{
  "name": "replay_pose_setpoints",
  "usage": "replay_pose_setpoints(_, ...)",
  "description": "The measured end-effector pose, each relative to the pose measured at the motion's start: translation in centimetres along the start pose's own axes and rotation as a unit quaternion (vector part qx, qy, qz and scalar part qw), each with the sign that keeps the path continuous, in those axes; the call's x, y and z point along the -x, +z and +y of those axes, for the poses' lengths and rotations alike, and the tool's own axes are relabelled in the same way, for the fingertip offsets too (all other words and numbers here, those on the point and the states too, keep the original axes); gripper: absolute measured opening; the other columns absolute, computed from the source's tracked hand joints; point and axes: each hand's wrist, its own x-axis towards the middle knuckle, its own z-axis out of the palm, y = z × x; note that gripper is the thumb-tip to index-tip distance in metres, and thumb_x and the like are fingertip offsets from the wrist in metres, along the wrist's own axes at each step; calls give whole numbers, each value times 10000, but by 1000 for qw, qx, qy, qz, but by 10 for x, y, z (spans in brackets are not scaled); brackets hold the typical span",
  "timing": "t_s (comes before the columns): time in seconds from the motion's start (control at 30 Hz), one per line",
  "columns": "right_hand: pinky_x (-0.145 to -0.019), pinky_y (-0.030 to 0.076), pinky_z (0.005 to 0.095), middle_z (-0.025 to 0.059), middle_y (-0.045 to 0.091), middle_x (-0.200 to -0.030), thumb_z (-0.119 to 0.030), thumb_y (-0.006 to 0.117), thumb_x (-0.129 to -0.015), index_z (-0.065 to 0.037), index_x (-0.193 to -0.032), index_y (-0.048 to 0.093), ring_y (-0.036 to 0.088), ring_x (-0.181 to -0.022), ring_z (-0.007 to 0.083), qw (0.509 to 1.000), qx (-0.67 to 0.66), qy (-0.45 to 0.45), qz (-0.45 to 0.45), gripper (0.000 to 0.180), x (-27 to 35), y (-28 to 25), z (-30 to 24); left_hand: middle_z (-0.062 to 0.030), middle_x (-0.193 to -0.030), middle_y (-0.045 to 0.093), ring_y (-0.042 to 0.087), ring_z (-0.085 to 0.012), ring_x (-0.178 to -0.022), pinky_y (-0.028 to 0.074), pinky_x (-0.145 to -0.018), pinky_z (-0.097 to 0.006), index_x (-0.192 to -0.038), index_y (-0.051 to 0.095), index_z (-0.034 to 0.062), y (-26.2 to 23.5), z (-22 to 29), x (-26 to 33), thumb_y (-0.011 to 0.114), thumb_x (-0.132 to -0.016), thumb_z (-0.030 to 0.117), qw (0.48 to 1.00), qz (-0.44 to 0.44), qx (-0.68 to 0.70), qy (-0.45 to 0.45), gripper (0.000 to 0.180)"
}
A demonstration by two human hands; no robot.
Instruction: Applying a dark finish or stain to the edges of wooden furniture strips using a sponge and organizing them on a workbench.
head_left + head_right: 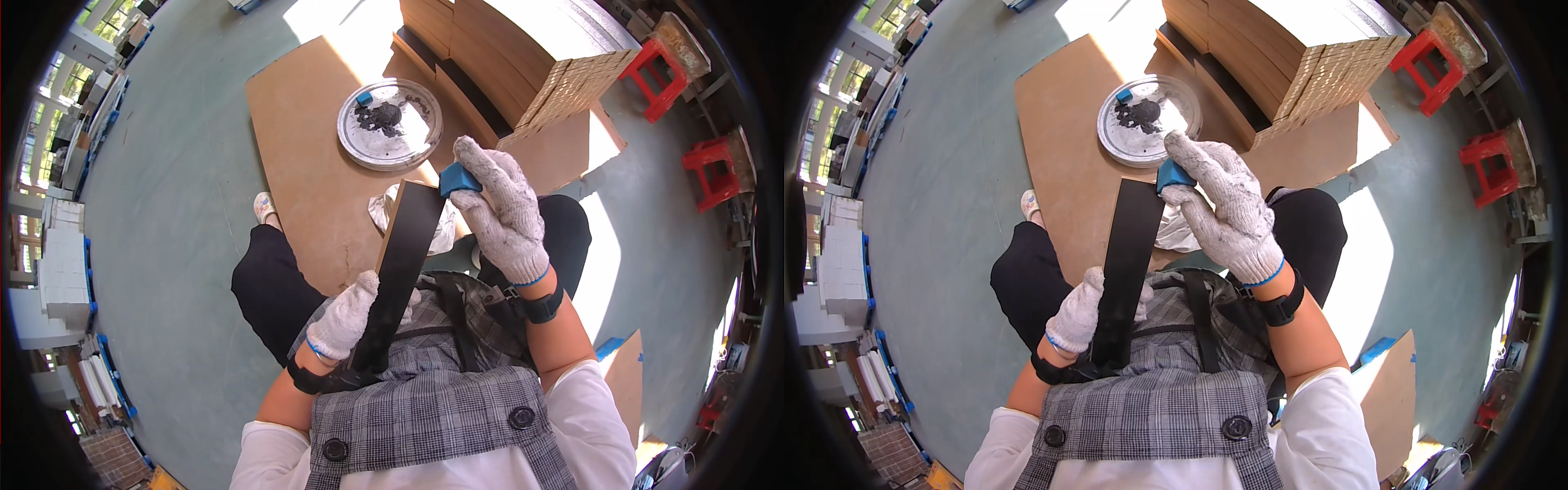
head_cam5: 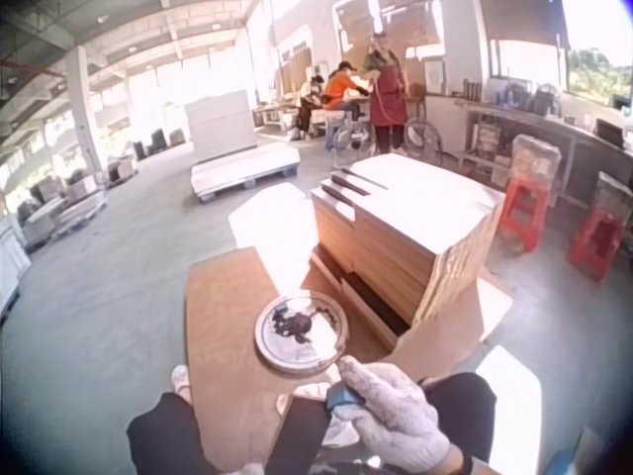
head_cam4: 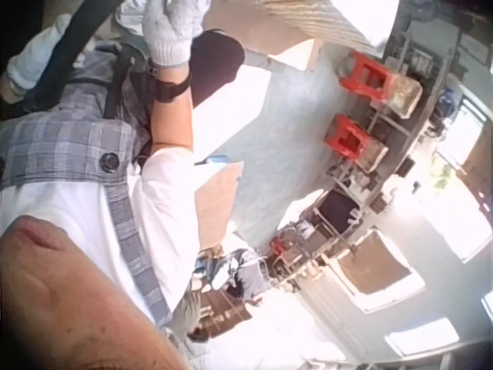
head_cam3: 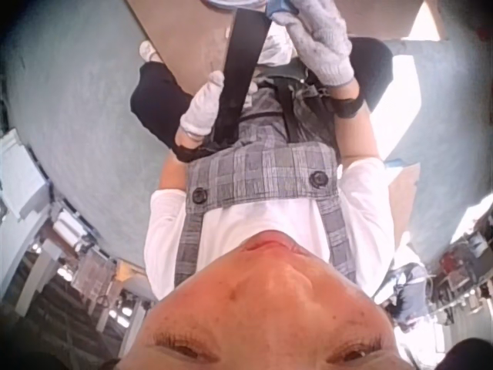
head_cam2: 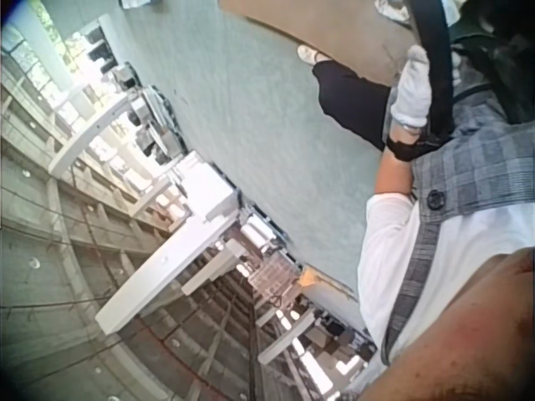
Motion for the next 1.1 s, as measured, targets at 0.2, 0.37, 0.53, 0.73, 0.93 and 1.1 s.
replay_pose_setpoints(0.2, -852, 465, 389, 183, 606, -1042, -40, 680, -745, -42, -1219, 561, 579, -972, 339, 997, 56, -46, -13, 489, -2, 0, -4, -157, -1088, 612, 619, -224, -948, 513, -846, -342, -1207, 497, -37, 6, 1, 4, 371, -897, 620, 998, 3, -56, 11, 737)
replay_pose_setpoints(0.37, -843, 468, 397, 185, 604, -1045, -31, 678, -738, -36, -1218, 558, 576, -967, 352, 994, 68, -80, -17, 495, -5, 1, -5, -149, -1071, 619, 624, -217, -933, 518, -832, -337, -1175, 526, -34, 4, -2, 3, 401, -903, 596, 999, 3, -36, 13, 697)
replay_pose_setpoints(0.53, -842, 469, 400, 187, 603, -1042, -26, 677, -734, -30, -1221, 552, 575, -961, 354, 994, 68, -80, -16, 502, -3, 0, -2, -145, -1053, 623, 624, -215, -920, 520, -819, -333, -1150, 543, -36, 2, -2, 6, 405, -916, 569, 1000, 16, -3, 16, 663)
replay_pose_setpoints(0.73, -840, 469, 401, 186, 604, -1041, -25, 677, -734, -34, -1224, 552, 578, -956, 350, 996, 53, -69, -13, 506, -4, 3, -6, -89, -1057, 605, 590, -158, -912, 493, -823, -289, -1219, 485, 11, -1, -5, 5, 356, -979, 455, 1000, -22, -1, 21, 521)
replay_pose_setpoints(0.93, -843, 469, 399, 184, 605, -1044, -20, 679, -729, -36, -1225, 550, 578, -961, 350, 996, 57, -71, -9, 513, -2, 2, -4, -118, -1022, 624, 613, -185, -883, 507, -799, -315, -1148, 539, -33, 4, -5, 4, 374, -892, 634, 1000, 9, -19, 16, 734)
replay_pose_setpoints(1.1, -849, 469, 397, 185, 606, -1049, -15, 675, -731, -37, -1220, 554, 579, -969, 352, 997, 42, -61, -11, 504, -4, 4, -9, -116, -1010, 631, 617, -183, -861, 511, -795, -319, -1128, 551, -30, -2, -10, 3, 399, -906, 597, 998, 2, -61, 26, 682)
